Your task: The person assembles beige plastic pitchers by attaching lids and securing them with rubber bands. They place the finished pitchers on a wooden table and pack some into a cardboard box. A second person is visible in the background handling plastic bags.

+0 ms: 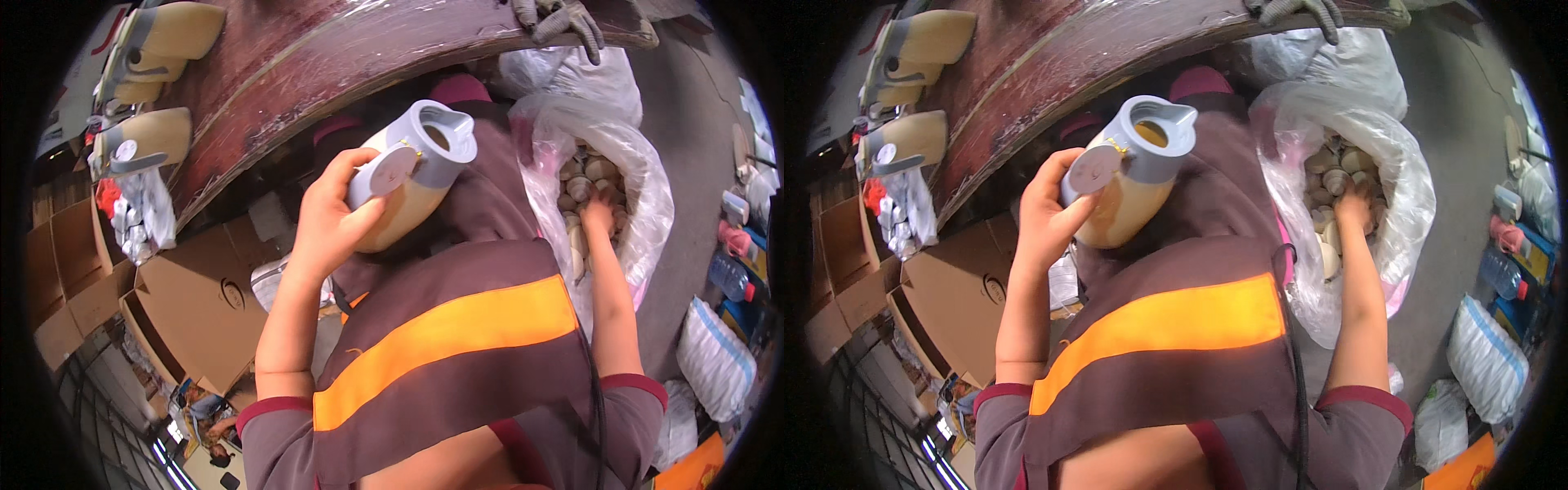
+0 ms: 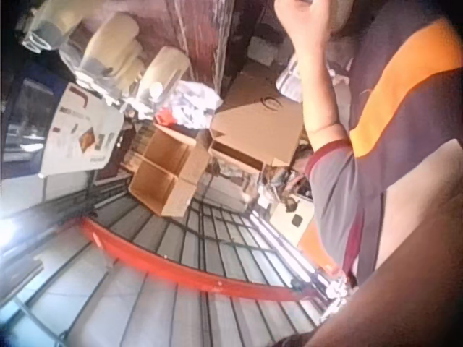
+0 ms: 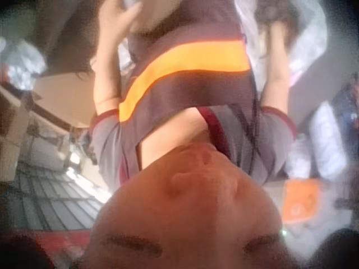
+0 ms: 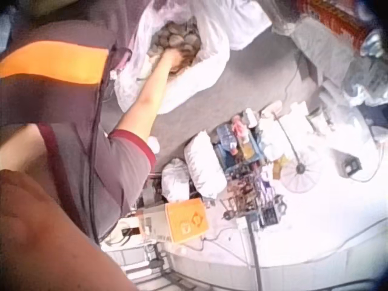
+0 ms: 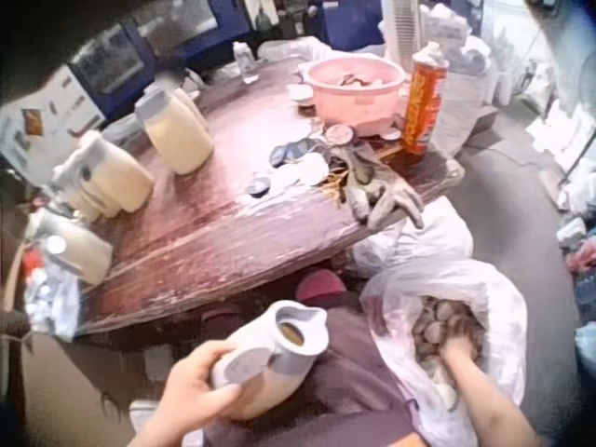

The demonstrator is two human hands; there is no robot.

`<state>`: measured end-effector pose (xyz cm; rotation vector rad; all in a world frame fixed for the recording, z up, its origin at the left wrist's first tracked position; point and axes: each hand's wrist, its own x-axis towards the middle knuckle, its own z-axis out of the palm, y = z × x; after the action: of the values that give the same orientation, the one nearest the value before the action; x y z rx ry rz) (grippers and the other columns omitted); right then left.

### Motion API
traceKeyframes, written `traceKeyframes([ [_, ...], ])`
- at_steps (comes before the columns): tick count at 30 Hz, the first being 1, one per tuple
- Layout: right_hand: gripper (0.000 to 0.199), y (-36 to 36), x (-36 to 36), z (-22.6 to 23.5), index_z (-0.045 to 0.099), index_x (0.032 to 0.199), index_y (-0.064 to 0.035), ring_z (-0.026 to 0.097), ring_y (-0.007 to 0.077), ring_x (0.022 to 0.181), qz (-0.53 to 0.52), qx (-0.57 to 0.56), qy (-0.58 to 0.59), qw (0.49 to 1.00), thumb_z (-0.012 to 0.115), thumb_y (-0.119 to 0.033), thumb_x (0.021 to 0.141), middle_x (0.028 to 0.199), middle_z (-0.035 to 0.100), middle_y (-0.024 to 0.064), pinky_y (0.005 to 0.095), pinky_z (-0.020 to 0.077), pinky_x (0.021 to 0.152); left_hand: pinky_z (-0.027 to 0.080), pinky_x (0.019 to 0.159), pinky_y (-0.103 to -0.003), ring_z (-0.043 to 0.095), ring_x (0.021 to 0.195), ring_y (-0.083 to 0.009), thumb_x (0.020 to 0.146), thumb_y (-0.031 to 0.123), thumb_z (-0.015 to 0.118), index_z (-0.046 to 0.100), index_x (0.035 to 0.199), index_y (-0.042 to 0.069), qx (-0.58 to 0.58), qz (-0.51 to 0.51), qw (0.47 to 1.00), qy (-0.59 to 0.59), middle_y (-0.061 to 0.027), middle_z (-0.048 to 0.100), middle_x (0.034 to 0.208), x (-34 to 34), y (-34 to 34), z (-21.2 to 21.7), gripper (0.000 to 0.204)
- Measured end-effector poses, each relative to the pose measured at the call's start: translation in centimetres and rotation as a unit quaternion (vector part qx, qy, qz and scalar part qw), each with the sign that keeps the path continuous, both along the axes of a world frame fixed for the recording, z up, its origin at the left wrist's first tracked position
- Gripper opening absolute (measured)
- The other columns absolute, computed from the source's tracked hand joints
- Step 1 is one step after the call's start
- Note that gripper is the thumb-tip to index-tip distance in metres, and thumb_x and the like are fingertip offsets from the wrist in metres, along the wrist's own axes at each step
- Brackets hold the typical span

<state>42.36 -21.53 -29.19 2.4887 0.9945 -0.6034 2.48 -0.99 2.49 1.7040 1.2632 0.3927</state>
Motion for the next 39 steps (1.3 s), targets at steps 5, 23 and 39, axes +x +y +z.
traceKeyframes([
  [5, 0.064, -7.7, -0.1, -1.5, 0.037, 0.140, -0.0286, 0.052, 0.0358, 0.117, 0.042, -0.028, -0.036, 0.998, 0.060, -0.013, 0.083, 0.139, 0.041, 0.0215, 0.0523, 0.0434, 0.092, 0.044, 0.080, -0.023, 0.055, 0.088, -0.0072, 0.078, 0.010, 0.063, 0.059, 0.107, 0.002, -0.013, 0.007, 1.000, 0.000, -0.0003, 0.061, 0.094, 0.5, 0.1, -0.1, 0.030],
  [23, 0.062, 12.5, -18.5, 26.4, 0.053, 0.122, -0.0061, 0.053, 0.0359, 0.114, 0.350, 0.597, 0.291, 0.661, 0.078, -0.028, 0.070, 0.128, 0.053, 0.0171, 0.0428, 0.0412, 0.096, 0.046, 0.079, -0.024, 0.059, 0.085, -0.0095, 0.074, 0.009, 0.065, 0.064, 0.102, 0.000, -0.019, -0.064, 0.997, -0.042, -0.0038, 0.065, 0.091, -2.3, -2.7, -1.0, 0.030],
  [39, 0.053, 20.1, -20.2, 24.6, 0.057, 0.120, -0.0072, 0.054, 0.0349, 0.110, 0.254, 0.456, 0.383, 0.762, 0.064, -0.042, 0.080, 0.115, 0.057, 0.0215, 0.0407, 0.0422, 0.093, 0.049, 0.074, -0.030, 0.063, 0.081, -0.0209, 0.074, 0.015, 0.063, 0.062, 0.093, 0.000, 0.036, -0.112, 0.993, 0.018, -0.0119, 0.065, 0.090, -1.1, -2.2, -4.0, 0.024],
])
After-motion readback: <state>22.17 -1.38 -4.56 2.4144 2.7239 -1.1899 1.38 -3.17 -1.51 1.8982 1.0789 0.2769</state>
